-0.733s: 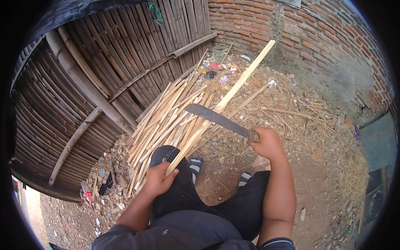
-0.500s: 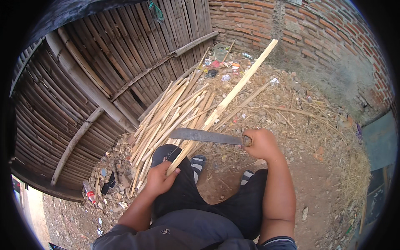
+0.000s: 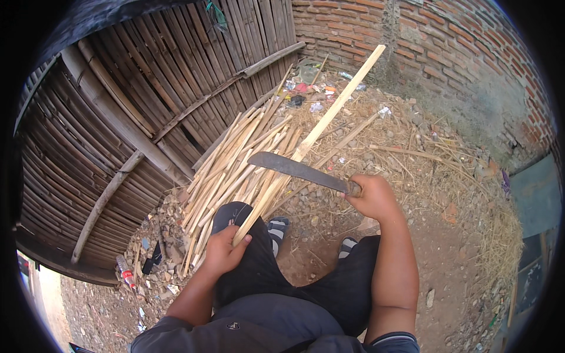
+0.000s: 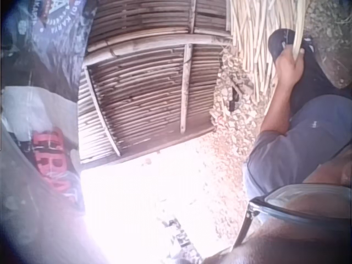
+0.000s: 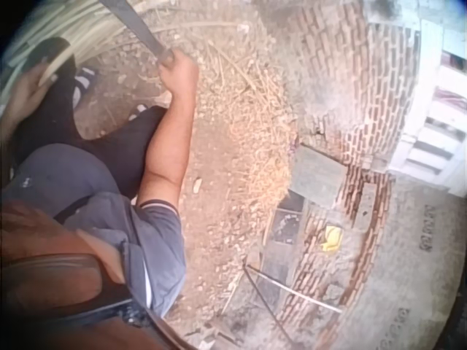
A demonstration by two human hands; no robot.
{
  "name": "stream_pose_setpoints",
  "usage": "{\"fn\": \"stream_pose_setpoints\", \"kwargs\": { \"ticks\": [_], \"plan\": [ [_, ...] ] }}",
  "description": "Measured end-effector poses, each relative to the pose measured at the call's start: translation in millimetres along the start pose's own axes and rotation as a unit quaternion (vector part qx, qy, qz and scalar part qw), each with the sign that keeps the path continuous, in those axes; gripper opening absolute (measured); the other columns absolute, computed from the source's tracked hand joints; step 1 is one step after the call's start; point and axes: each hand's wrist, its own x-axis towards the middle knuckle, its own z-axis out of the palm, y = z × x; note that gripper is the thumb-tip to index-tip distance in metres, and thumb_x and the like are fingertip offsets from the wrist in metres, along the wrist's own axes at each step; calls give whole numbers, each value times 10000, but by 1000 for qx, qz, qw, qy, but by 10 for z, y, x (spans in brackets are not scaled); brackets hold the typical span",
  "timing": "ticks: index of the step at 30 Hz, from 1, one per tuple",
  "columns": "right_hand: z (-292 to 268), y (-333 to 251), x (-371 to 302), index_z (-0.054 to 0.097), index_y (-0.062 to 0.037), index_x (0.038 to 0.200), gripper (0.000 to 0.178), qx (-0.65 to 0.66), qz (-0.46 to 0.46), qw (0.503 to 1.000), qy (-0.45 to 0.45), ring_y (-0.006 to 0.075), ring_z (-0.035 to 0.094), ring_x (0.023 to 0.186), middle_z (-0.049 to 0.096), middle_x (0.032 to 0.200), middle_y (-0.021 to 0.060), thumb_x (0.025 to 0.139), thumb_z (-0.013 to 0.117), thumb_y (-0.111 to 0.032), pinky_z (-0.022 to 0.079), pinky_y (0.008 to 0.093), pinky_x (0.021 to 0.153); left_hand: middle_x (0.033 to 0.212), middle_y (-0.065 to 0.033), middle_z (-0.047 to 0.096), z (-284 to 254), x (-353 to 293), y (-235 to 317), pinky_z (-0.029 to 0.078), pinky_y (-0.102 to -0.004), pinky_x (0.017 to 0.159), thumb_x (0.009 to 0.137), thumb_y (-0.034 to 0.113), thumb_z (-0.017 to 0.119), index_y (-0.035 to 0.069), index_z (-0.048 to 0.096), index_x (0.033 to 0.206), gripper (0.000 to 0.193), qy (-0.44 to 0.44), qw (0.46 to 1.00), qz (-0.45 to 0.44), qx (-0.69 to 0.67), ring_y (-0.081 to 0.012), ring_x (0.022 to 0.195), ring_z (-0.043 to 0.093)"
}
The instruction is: The person uses a cleaver to shave a thin strip of bamboo by drawing the blade across the surface while holding the strip against their lap.
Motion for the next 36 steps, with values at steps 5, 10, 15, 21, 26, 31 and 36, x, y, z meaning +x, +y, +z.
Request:
{"fn": "stream_pose_setpoints", "kwargs": {
  "ticks": [5,10,15,21,26,31,36],
  "plan": [
    [35,29,0,739,-64,935,333,-24,-35,999,0,432,682,747,684,761,208,781,899,-312,522,487,681,782,-209,679,-14,12,39,535,-526,646,981,300,764,53,622,873,305,7,1000,11,3,-461,749,692],
    [16,33,-8,735,-66,928,340,-26,-18,999,-9,425,689,750,690,767,202,783,901,-326,529,480,683,786,-209,679,-5,14,33,536,-528,648,981,306,763,52,622,879,308,8,1000,17,11,-466,753,691],
    [1,-17,-1,734,-64,929,355,-21,0,999,-26,430,691,759,693,772,206,782,904,-338,533,477,691,753,-218,668,12,13,1,537,-530,648,982,314,763,53,623,878,314,7,1000,17,13,-470,749,689],
    [34,1,6,736,-62,934,353,-26,-21,999,-13,431,690,757,687,766,212,779,906,-330,532,479,693,745,-223,672,30,8,-19,539,-528,646,986,308,759,55,627,885,302,14,1000,19,4,-469,741,690],
    [40,14,5,754,-48,978,371,-35,-8,999,-28,410,708,777,714,818,199,778,920,-312,540,456,711,778,-212,682,9,19,30,545,-525,654,982,291,761,54,633,894,284,13,1000,20,10,-460,759,697],
    [16,-26,12,768,-47,1015,381,-44,16,998,-49,396,726,811,740,864,190,784,920,-310,551,447,739,801,-199,687,17,17,35,548,-520,657,976,282,763,53,640,902,270,16,1000,19,17,-452,771,700],
    [6,-51,9,770,-51,1034,389,-38,20,998,-53,394,733,824,747,876,189,792,916,-318,556,449,756,790,-212,691,37,9,7,535,-484,658,970,257,768,33,696,955,235,20,999,22,19,-450,759,699]
  ]
}}
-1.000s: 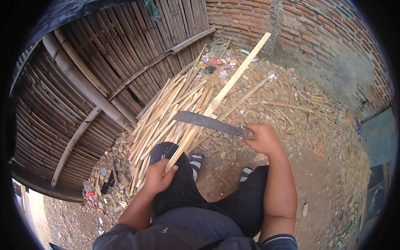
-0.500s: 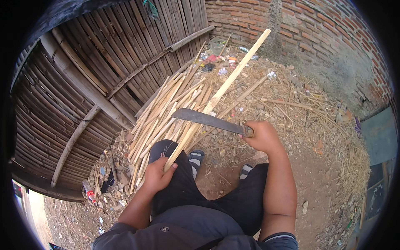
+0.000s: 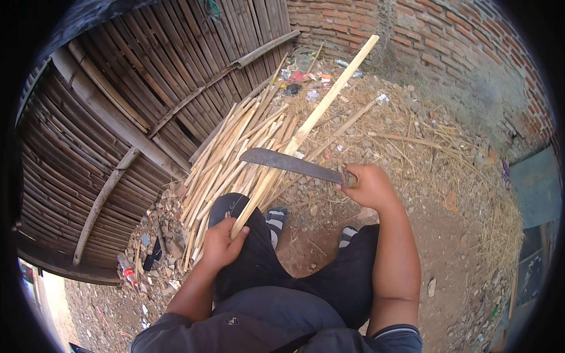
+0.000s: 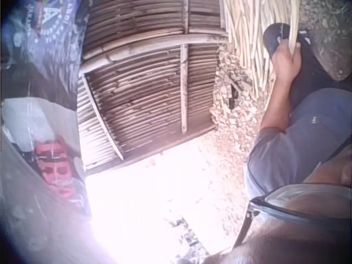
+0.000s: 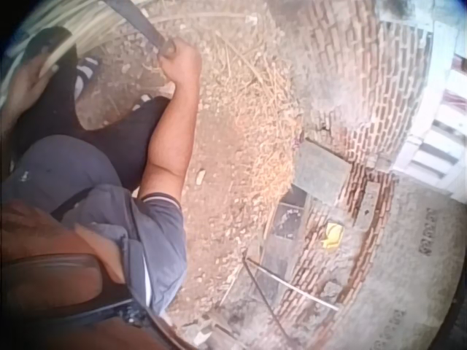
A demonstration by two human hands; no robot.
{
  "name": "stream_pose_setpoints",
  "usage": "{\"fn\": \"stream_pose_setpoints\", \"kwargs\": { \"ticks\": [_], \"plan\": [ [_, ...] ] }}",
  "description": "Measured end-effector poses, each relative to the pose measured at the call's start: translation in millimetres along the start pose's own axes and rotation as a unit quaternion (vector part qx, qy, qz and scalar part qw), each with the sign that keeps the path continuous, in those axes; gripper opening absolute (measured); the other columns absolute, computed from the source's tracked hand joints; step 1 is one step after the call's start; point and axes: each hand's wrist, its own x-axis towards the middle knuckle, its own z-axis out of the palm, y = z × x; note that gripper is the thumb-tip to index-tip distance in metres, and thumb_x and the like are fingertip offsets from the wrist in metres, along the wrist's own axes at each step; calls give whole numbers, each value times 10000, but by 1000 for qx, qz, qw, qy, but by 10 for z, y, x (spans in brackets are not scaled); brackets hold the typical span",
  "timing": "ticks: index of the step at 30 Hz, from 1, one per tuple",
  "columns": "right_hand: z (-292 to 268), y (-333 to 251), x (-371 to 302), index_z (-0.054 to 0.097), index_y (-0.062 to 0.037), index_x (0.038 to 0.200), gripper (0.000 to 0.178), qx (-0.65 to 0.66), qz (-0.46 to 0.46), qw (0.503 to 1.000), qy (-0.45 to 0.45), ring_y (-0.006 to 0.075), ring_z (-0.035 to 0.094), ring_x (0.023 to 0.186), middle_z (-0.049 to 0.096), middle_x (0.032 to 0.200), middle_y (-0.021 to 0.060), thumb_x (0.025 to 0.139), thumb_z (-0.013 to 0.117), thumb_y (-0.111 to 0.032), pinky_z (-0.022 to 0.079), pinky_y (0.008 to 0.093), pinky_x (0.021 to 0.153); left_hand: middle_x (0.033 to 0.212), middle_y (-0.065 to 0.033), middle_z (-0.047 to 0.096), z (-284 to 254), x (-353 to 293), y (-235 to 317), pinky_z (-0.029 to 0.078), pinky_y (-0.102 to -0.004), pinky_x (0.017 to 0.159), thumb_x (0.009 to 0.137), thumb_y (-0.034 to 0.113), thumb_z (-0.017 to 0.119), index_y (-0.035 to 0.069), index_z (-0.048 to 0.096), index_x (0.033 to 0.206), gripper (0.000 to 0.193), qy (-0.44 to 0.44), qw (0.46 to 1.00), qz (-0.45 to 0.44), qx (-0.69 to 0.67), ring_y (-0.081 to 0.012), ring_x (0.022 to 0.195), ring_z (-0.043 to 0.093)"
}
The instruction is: The person uses a cleaver to shave a thin strip of bamboo by drawing the blade across the surface while holding the strip against their lap.
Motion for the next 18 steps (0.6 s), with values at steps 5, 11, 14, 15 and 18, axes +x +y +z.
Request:
{"fn": "stream_pose_setpoints", "kwargs": {
  "ticks": [5,11,14,15,18],
  "plan": [
    [72,85,4,747,-69,970,358,22,-40,999,26,404,686,708,671,723,193,807,894,-353,521,464,661,803,-204,699,-22,13,42,547,-504,660,967,269,769,45,680,953,242,-2,1000,-1,11,-443,767,708],
    [101,112,19,758,-70,997,361,21,-40,999,20,391,692,700,675,720,184,814,891,-352,524,466,665,816,-196,707,-23,5,58,554,-510,666,967,275,767,48,678,966,243,1,1000,-3,11,-435,782,716],
    [97,120,21,761,-65,1015,372,21,-33,999,11,383,694,701,678,724,185,814,892,-350,525,464,668,827,-196,713,-24,4,70,556,-509,671,968,279,768,45,690,988,248,0,1000,-8,10,-433,787,719],
    [96,123,24,762,-63,1021,376,23,-30,999,7,381,695,702,679,727,186,814,892,-349,525,463,669,831,-197,715,-24,4,72,557,-509,673,968,282,769,44,694,997,251,-1,1000,-10,10,-433,790,720],
    [59,56,23,761,-32,1021,374,27,-6,1000,-13,372,712,773,723,837,200,802,922,-289,541,427,737,838,-199,720,-14,0,50,559,-510,682,970,287,770,38,704,1015,261,0,1000,-6,13,-434,795,722]
  ]
}}
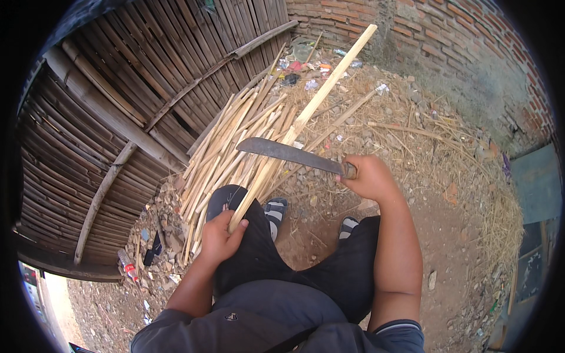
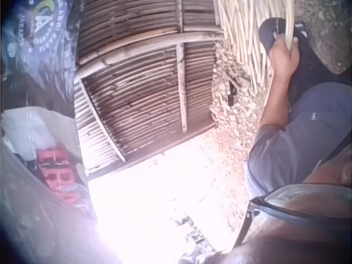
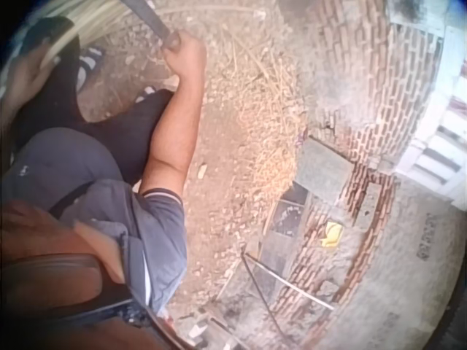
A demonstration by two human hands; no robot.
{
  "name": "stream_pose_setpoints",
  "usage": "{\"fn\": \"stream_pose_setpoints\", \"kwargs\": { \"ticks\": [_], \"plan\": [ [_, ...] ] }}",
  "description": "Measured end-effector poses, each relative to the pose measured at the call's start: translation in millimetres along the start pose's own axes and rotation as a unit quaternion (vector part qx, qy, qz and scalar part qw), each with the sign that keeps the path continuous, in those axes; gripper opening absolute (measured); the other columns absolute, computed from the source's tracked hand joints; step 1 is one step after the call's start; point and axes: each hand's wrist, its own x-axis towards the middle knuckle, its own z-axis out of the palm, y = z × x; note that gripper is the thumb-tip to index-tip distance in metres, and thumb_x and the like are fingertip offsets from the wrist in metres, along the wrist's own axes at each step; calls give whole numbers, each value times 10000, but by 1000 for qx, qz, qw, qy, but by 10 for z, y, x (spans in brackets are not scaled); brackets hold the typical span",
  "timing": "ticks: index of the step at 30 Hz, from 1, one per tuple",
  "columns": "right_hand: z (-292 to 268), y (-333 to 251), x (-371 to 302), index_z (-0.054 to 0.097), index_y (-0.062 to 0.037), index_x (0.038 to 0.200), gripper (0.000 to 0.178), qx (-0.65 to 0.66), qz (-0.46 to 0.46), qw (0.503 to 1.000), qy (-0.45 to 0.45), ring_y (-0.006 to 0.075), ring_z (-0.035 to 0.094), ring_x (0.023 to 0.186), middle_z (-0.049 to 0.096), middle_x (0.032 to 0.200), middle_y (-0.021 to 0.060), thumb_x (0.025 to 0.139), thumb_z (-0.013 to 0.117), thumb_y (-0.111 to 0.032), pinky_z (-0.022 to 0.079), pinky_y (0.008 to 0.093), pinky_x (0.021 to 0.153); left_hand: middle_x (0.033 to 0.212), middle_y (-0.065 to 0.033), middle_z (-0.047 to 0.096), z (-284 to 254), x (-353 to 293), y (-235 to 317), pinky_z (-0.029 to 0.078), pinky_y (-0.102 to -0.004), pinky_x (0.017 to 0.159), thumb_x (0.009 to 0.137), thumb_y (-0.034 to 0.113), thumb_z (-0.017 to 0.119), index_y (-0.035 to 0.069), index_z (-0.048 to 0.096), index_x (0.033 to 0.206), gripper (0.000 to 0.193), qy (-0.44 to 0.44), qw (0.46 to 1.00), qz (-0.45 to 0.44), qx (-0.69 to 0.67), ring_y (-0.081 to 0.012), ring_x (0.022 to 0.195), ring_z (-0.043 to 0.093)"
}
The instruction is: The person uses a cleaver to shave a thin strip of bamboo by drawing the blade across the surface while holding the strip against their lap.
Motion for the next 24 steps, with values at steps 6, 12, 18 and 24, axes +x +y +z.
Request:
{"fn": "stream_pose_setpoints", "kwargs": {
  "ticks": [6,12,18,24],
  "plan": [
    [0,-3,-3,757,-33,1041,383,-7,2,1000,-10,376,709,769,719,832,208,803,919,-285,537,431,736,850,-203,723,-10,1,25,558,-506,685,976,287,766,28,706,1016,268,-2,1000,-6,-6,-435,799,721],
    [5,9,4,751,-38,1034,389,-17,6,1000,-23,384,709,766,706,810,216,803,914,-305,533,439,727,849,-205,722,14,-4,8,559,-498,684,965,292,781,19,705,1012,287,3,1000,5,-2,-433,792,718],
    [12,33,-4,751,-52,1034,378,-9,0,1000,-19,388,708,767,707,810,209,800,914,-300,532,445,721,847,-198,724,44,-1,38,564,-492,682,949,284,794,15,700,1034,297,14,999,15,39,-421,793,724],
    [27,-28,-24,752,-71,1053,392,-30,-16,999,-18,380,711,770,708,796,180,785,925,-300,533,455,713,830,-185,724,59,-4,67,565,-494,664,946,285,791,27,690,1011,285,9,998,30,51,-407,762,724]
  ]
}}
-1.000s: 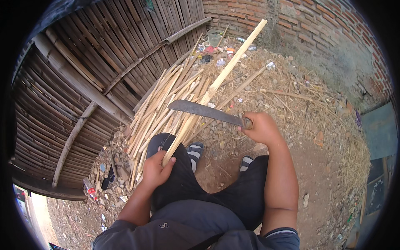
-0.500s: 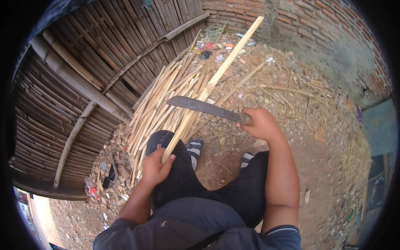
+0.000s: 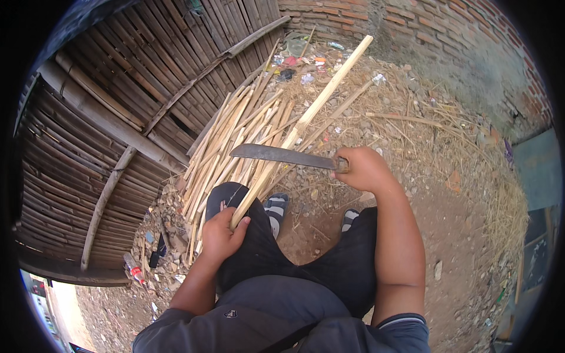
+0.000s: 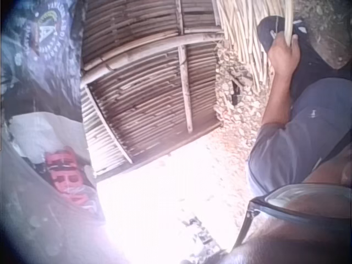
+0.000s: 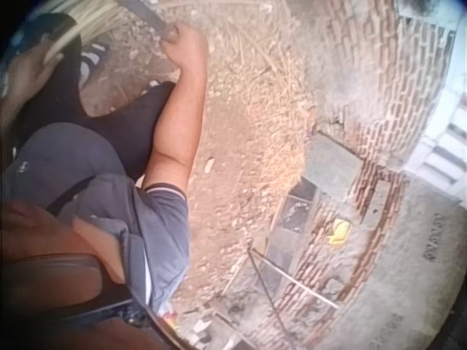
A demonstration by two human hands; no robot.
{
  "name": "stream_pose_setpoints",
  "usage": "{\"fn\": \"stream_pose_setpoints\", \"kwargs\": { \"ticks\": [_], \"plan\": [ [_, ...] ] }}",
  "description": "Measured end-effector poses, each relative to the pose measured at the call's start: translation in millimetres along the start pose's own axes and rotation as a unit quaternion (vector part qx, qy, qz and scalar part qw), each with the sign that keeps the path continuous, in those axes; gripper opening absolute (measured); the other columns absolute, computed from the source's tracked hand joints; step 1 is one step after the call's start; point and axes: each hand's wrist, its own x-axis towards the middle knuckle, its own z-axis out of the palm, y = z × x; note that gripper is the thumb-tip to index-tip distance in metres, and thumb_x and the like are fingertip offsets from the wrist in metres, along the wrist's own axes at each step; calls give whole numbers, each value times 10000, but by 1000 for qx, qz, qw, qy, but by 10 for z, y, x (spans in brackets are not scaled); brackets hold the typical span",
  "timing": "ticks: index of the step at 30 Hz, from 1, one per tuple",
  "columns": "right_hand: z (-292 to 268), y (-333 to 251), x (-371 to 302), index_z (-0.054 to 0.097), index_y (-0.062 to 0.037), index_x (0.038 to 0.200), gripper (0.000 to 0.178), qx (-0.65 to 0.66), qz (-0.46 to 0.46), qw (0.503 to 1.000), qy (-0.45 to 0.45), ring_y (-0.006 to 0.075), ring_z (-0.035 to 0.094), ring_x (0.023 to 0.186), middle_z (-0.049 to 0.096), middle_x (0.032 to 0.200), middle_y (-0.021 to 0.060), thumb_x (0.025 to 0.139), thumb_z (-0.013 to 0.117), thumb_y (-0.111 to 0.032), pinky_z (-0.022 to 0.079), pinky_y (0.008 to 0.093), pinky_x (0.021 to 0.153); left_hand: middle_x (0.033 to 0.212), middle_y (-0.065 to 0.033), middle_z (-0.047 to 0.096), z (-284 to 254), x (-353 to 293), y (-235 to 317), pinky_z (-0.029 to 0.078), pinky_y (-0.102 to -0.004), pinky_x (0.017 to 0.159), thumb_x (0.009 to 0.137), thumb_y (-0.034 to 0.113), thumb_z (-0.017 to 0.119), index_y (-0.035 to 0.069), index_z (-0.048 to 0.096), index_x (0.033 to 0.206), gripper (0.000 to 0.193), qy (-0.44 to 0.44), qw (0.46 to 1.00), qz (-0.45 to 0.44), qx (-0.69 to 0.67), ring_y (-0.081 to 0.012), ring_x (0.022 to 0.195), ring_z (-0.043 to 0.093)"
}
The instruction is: The person uses a cleaver to shave a thin strip of bamboo by drawing the blade across the surface while holding the strip against their lap.
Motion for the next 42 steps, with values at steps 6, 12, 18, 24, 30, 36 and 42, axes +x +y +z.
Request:
{"fn": "stream_pose_setpoints", "kwargs": {
  "ticks": [6,12,18,24,30,36,42],
  "plan": [
    [13,12,-6,752,-99,1050,400,-8,-13,1000,-2,372,717,777,721,802,162,773,934,-323,541,452,715,817,-179,724,33,3,-14,567,-493,650,944,280,790,33,684,993,274,13,999,26,24,-406,741,722],
    [-31,-20,-16,790,-125,1065,390,-10,8,1000,-18,387,744,859,759,859,162,782,915,-362,571,480,766,838,-216,718,26,-5,-5,560,-482,672,927,278,814,-8,718,1066,333,-7,1000,1,19,-421,772,719],
    [-57,31,-7,790,-121,1079,400,0,14,1000,-21,379,751,873,768,892,163,787,915,-362,577,477,783,827,-177,725,7,27,22,570,-495,657,941,298,791,35,684,1001,290,3,999,31,23,-404,750,725],
    [-47,-6,0,784,-142,1099,420,-10,24,999,-40,368,758,884,774,910,157,786,922,-387,579,475,789,844,-174,727,-14,22,36,570,-504,669,943,316,787,46,684,1006,296,-4,999,20,37,-404,761,726],
    [-37,37,-11,789,-126,1060,391,8,15,1000,-12,383,745,865,763,887,170,780,920,-364,576,468,775,840,-176,728,-4,12,7,571,-503,669,941,325,790,37,682,1016,317,-13,999,19,36,-403,762,728],
    [-79,-63,10,788,-113,1054,400,-5,18,1000,-23,397,737,853,753,872,180,776,919,-369,570,475,762,816,-216,715,18,7,-6,560,-487,665,919,302,823,-3,721,1064,353,0,1000,11,18,-425,754,716],
    [-74,-69,-15,783,-111,1034,374,-3,13,1000,-15,402,730,840,744,851,171,789,908,-365,564,481,746,854,-185,740,33,3,-32,576,-491,666,949,300,788,21,702,1047,308,3,1000,22,13,-410,765,733]
  ]
}}
